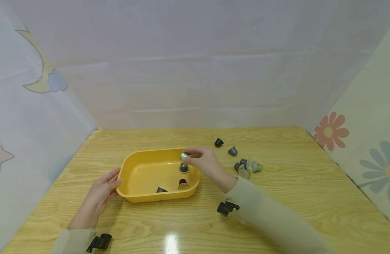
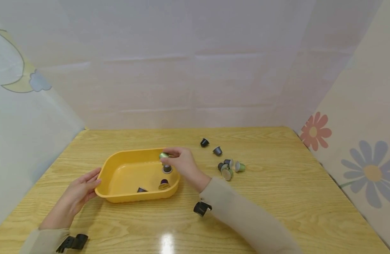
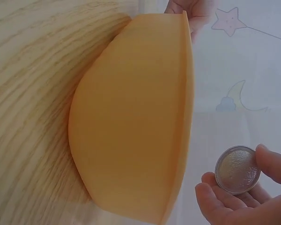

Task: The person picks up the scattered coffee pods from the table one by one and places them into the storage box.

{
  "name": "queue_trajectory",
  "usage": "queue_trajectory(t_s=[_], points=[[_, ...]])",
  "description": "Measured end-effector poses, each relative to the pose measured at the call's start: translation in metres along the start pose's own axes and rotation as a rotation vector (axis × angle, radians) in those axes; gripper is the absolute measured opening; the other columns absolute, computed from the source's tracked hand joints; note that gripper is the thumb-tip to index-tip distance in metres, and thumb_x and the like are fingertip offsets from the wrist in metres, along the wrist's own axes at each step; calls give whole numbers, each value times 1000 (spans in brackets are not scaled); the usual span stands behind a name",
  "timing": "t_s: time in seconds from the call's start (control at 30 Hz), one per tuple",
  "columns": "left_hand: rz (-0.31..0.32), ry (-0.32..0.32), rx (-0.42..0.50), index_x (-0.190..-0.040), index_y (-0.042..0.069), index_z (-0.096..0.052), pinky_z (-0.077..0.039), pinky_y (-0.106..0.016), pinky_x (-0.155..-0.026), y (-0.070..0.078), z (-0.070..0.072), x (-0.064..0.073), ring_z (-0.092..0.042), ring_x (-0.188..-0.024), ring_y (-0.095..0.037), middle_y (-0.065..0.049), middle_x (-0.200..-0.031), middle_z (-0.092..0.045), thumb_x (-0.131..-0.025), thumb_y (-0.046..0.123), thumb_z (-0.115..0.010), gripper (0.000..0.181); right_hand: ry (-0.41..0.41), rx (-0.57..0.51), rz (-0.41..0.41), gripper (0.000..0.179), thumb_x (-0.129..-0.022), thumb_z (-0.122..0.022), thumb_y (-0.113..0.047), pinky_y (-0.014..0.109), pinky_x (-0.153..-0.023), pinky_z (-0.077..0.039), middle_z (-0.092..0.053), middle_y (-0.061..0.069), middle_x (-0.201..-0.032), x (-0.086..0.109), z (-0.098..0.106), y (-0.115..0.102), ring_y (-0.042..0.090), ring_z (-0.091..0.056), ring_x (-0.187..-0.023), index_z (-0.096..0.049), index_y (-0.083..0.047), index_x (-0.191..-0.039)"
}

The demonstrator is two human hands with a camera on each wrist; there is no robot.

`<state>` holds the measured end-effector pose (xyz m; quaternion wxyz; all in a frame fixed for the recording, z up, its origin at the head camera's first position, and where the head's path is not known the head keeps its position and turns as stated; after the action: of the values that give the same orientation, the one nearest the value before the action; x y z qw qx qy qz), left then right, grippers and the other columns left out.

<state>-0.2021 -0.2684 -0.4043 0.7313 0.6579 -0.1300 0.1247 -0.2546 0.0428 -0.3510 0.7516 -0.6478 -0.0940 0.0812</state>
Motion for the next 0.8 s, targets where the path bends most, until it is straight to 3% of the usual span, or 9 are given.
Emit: queue_trajectory(t_s=[0.13,0.23,0.43,0.57,0.67,0.8], points=[[4,-1,2,-161,6,-9,-53,-17,-85,1,0,0,-32,-142,-25,-18,-166,-11,-108,9,-43,63,-18,-18,-12,38,-93,-70,-1,41,-100,-52,-65,20,-129,-5,-9,1,32,-63,-116,-63,7,-130],[1,-5,1,-161,6,-9,-53,-18,-85,1,-1,0,-26,-144,-30,-18,-166,-10,-108,9,-42,63,-27,-45,-25,37,-93,-69,1,44,-100,-52,-66,22,-126,-9,-16,3,32,-66,-111,-63,7,-129],[-5,-6,-6,-161,5,-9,-53,-18,-85,2,-1,1,-37,-140,-20,-18,-166,-11,-108,8,-42,63,-24,-34,-55,35,-94,-69,-1,47,-98,-53,-70,21,-117,-16,-28,10,25,-70,-98,-65,6,-127],[-11,-6,6,-161,5,-10,-53,-18,-85,1,-1,2,-53,-124,-1,-18,-165,-11,-108,7,-43,63,-32,-20,-65,38,-94,-69,-3,45,-98,-53,-71,19,-117,-21,-35,13,24,-71,-97,-63,7,-130],[-13,-6,11,-161,4,-10,-53,-17,-84,1,-1,2,-57,-109,9,-19,-165,-12,-107,7,-43,63,-33,-7,-68,39,-94,-69,-3,44,-94,-54,-70,20,-118,-23,-38,15,26,-71,-97,-61,8,-131],[-8,-3,9,-161,5,-10,-53,-17,-84,2,-1,2,-53,-127,-4,-19,-165,-11,-108,7,-43,63,-28,12,-69,43,-94,-70,-4,41,-93,-55,-66,22,-127,-24,-40,17,30,-70,-102,-59,8,-134]])
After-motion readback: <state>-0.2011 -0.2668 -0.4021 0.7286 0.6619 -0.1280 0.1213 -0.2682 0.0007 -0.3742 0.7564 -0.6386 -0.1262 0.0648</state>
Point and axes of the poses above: each hand's wrist, its own x-axis away from the middle knuckle, its own z-axis out of the back of the hand, y = z × x, the point moved 5 cm from there along -x, towards the middle knuckle
